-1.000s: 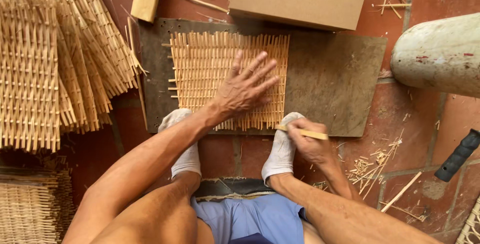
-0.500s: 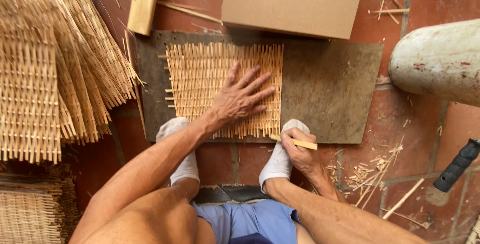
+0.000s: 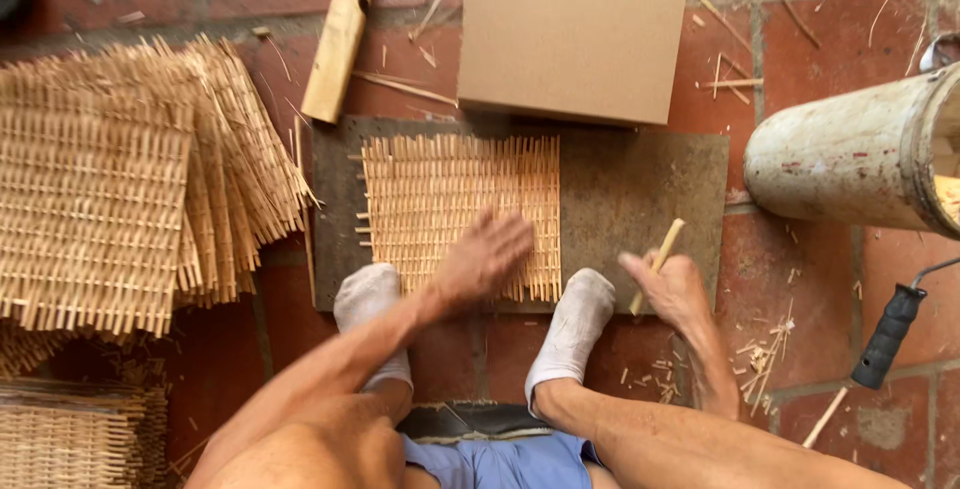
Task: The person applies white adhesive to a cardboard sheet using a paint roller, then places a woven bamboo mat onto the adhesive and presses it down. The person repeats this process with additional mats, stacking the finished pieces.
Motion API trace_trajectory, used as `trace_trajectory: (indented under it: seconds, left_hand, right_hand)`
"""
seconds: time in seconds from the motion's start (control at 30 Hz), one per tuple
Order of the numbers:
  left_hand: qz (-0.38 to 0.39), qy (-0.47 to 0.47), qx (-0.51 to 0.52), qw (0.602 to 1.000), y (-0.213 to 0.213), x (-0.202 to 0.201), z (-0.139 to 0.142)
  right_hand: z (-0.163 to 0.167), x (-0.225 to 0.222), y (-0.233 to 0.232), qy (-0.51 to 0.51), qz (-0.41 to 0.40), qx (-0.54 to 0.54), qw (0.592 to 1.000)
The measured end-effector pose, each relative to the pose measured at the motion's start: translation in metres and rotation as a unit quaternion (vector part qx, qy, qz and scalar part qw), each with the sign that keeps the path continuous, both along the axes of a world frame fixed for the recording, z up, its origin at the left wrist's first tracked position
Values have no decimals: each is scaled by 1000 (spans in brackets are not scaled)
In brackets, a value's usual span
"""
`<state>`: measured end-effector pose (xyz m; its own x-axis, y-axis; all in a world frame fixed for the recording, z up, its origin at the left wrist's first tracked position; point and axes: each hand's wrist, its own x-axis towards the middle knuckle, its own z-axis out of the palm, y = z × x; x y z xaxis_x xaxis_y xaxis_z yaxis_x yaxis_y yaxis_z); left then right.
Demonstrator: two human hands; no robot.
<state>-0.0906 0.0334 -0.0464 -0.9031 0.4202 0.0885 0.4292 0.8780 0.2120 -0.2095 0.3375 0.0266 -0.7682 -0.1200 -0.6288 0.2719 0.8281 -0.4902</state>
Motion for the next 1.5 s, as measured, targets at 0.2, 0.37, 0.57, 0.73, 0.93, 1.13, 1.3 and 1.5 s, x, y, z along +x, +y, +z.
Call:
trace_trajectory:
  seconds: [0.2,0.37,0.57,0.73,0.93,1.13,1.3,1.5]
  left_hand:
    - [-19,-8,244,969,-18,59,33]
    - [79,29,273,958,-37,88,75]
    - [177,26,273,945,-35,103,55]
    - [178,16,235,956,-50,108,9]
    - [117,-98,58,986,-58,84,-2]
    - [103,-134,-8,986,-51,80,8]
    - [101,-140,-28,985,-49,70,13]
    - [100,-139,-37,985,-53,77,23]
  right_hand:
    - [18,33,24,276,70,49,957]
    - [109,81,99,546,-27,251,799]
    - [111,48,147,457,-173,286,825]
    - [105,31,155,428,-224,207,850]
    - [164,9,174,511,-150,193,824]
    - [226,-94,211,316,-125,143,930]
    - [206,-182,191,165,-6,216,962]
    - [203,-181,186,176,-25,206,962]
